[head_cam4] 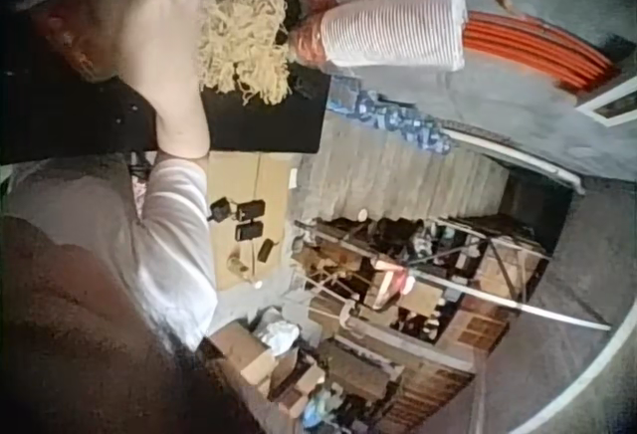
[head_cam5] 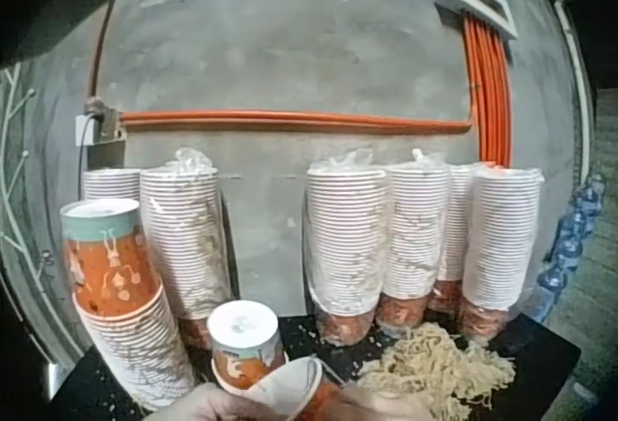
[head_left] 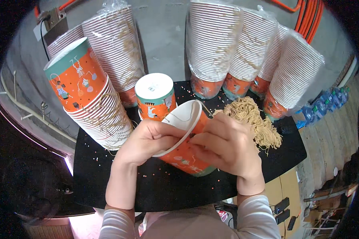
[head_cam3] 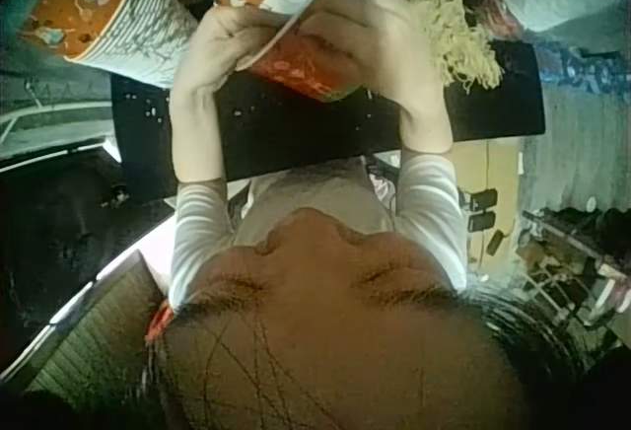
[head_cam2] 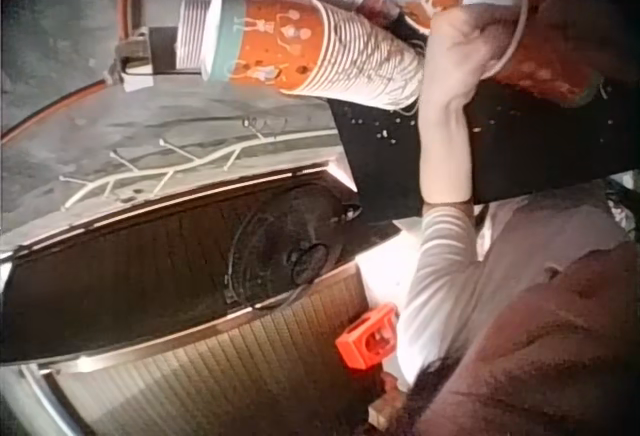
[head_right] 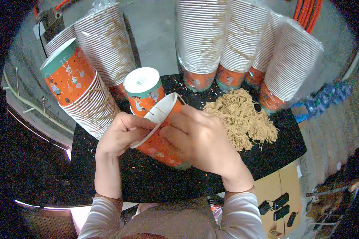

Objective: Tying strings around the rims of paper food bowls.

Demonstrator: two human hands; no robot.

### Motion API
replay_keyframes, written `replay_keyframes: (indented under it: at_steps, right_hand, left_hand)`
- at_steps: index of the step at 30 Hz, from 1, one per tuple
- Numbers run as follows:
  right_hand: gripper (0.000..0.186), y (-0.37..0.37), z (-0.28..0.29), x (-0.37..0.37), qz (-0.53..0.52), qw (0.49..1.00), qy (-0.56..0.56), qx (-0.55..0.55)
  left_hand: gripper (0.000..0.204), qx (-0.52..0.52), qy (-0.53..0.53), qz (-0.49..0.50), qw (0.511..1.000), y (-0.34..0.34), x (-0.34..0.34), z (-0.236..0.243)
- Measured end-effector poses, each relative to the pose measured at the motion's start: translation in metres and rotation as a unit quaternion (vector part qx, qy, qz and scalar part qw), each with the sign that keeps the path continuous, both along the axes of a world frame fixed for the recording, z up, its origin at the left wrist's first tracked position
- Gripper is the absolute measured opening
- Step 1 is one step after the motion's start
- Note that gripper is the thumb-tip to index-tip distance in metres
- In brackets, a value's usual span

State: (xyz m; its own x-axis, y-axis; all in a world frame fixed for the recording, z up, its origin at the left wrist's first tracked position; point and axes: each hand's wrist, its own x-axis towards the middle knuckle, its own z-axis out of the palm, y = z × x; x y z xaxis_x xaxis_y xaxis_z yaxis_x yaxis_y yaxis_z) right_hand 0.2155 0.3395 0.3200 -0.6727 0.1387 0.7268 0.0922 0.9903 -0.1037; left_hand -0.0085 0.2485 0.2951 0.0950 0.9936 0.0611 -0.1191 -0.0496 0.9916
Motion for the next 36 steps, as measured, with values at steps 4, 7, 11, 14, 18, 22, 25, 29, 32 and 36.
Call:
replay_keyframes:
  at_steps: [4,7,11,14,18,22,25,29,32,36]
  right_hand:
    - [0.026,-0.001,0.002,-0.004,0.017,1.0,-0.012,-0.022]
    - [0.024,0.0,0.003,-0.006,0.029,0.997,-0.041,-0.058]
    - [0.023,0.006,0.003,-0.004,0.058,0.986,-0.057,-0.149]
    - [0.022,0.009,0.007,-0.002,0.064,0.982,-0.063,-0.169]
    - [0.023,0.018,0.006,-0.006,0.083,0.979,-0.084,-0.166]
    - [0.019,0.023,-0.015,-0.022,0.098,0.974,-0.023,-0.203]
    - [0.016,0.021,-0.013,-0.024,0.107,0.96,-0.041,-0.256]
    - [0.013,0.021,-0.011,-0.026,0.102,0.95,-0.046,-0.293]
    - [0.011,0.022,-0.011,-0.028,0.113,0.948,-0.024,-0.297]
    - [0.011,0.028,-0.012,-0.027,0.138,0.954,0.022,-0.266]
  left_hand:
    - [0.026,-0.017,0.04,0.015,0.999,0.003,-0.01,-0.003]
    - [0.02,-0.022,0.054,0.028,0.998,0.003,-0.011,-0.002]
    - [0.012,0.013,0.067,0.048,0.997,-0.005,-0.003,0.009]
    - [0.012,0.045,0.131,0.087,0.986,-0.005,-0.003,0.007]
    - [0.014,0.095,0.194,0.167,0.962,-0.003,0.003,-0.002]
    - [0.017,0.102,0.175,0.192,0.96,0.002,0.009,-0.002]
    - [0.021,0.111,0.159,0.208,0.959,0.003,0.011,0.0]
    - [0.025,0.187,0.223,0.227,0.929,0.004,0.013,-0.002]
    - [0.035,0.237,0.207,0.231,0.921,0.004,0.014,-0.003]
    - [0.052,0.236,0.054,0.198,0.95,0.016,0.024,-0.005]
